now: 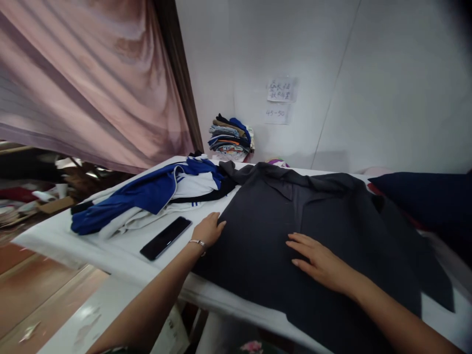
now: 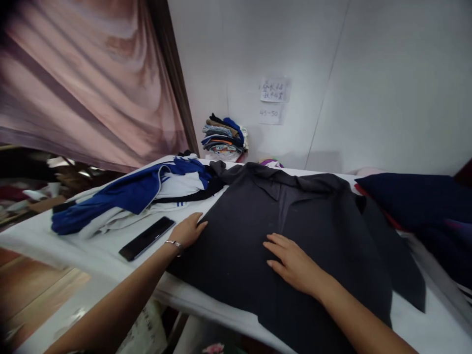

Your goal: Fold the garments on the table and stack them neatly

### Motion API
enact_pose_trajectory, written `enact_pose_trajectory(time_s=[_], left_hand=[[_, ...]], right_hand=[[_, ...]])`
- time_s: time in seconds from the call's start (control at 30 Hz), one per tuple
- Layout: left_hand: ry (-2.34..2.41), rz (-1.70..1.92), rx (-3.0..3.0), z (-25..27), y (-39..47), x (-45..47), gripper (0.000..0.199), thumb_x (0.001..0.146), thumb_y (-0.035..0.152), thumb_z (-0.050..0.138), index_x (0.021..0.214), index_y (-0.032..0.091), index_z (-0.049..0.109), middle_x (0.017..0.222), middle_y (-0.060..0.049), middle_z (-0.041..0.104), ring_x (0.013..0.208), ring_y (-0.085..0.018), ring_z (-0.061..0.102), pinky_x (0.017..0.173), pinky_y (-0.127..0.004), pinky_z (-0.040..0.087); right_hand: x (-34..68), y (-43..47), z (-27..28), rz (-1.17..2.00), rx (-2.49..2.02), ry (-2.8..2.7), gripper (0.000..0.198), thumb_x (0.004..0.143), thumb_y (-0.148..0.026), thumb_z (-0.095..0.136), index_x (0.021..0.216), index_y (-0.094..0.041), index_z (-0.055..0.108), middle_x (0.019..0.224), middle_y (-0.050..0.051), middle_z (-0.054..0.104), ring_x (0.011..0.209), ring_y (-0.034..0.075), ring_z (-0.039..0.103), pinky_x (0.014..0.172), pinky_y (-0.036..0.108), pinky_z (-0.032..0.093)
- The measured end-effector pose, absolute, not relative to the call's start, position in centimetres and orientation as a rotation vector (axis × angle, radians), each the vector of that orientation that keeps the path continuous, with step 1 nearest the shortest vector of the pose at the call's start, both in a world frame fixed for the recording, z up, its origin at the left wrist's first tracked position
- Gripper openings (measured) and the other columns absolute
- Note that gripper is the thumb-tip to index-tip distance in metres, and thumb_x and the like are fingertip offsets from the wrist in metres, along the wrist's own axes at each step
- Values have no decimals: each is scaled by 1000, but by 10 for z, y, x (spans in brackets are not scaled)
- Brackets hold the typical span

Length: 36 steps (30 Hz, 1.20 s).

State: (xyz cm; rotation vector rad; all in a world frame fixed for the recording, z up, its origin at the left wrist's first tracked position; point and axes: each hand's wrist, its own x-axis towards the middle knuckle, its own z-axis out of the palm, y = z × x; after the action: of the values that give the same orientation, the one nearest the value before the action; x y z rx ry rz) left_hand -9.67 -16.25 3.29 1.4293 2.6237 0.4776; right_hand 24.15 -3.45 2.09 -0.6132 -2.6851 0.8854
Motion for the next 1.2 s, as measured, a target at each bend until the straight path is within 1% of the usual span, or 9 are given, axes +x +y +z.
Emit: enact_pose_trajectory(time_s=[0.1,0.2,0.33,0.5,0.6,0.77,0.87,1.0,1.2], left_hand=[[2512,565,1178,29,-163,-108,49,86,40,46,125,11,55,126,-20,59,120,-32,53,103,-47,36],[2367,632,1124,32,-164,-114,43,86,44,44,106,15,66,112,-14,69,109,-27,61,97,-38,44],[1943,833,828,37,-169,-118,58,83,63,34,83,16,69,88,-11,74,85,-24,70,80,-34,54],[1547,975,474,30,-172,-123,54,81,63,41,75,17,68,80,-10,74,83,-21,70,85,-33,53],[1580,905,551,27,-170,-120,48,78,62,47,75,19,69,86,-9,74,91,-23,69,86,-34,52],[1657,1018,727,44,-170,-115,38,64,56,67,77,20,68,76,-5,74,75,-22,69,77,-34,54],[1722,1083,725,50,-175,-121,38,64,53,66,82,20,66,75,-4,72,72,-20,68,71,-32,53],[2217,789,946,33,-179,-133,30,64,49,63,63,20,58,59,-1,65,61,-20,64,58,-29,49],[2323,706,1048,21,-180,-129,33,66,52,60,67,20,60,64,-4,68,68,-23,67,61,-30,49]], right_hand=[[225,-19,0,747,-676,-2775,52,86,-46,54,134,-26,52,148,7,39,139,28,30,113,51,24],[221,-10,-25,637,-737,-2805,53,89,-50,48,135,-23,51,149,9,37,140,28,27,113,54,19],[224,-9,-40,604,-725,-2795,53,92,-52,41,136,-25,50,151,7,34,141,26,24,114,53,15],[224,-10,-32,640,-742,-2798,53,91,-52,43,137,-26,48,151,7,33,141,25,23,114,52,13],[223,-10,-29,647,-760,-2803,53,91,-52,43,137,-26,48,151,8,32,142,25,22,115,52,13],[224,-9,-33,650,-808,-2746,56,90,-55,44,135,-22,51,154,11,25,144,28,13,114,52,16],[225,-9,-34,673,-805,-2745,57,90,-55,44,136,-22,49,154,12,25,142,28,18,114,52,15],[226,-9,-32,665,-812,-2762,56,90,-55,44,137,-25,49,154,10,26,142,27,20,115,52,14],[224,-10,-27,674,-815,-2766,55,90,-51,47,137,-24,48,153,10,26,142,27,20,115,51,14]])
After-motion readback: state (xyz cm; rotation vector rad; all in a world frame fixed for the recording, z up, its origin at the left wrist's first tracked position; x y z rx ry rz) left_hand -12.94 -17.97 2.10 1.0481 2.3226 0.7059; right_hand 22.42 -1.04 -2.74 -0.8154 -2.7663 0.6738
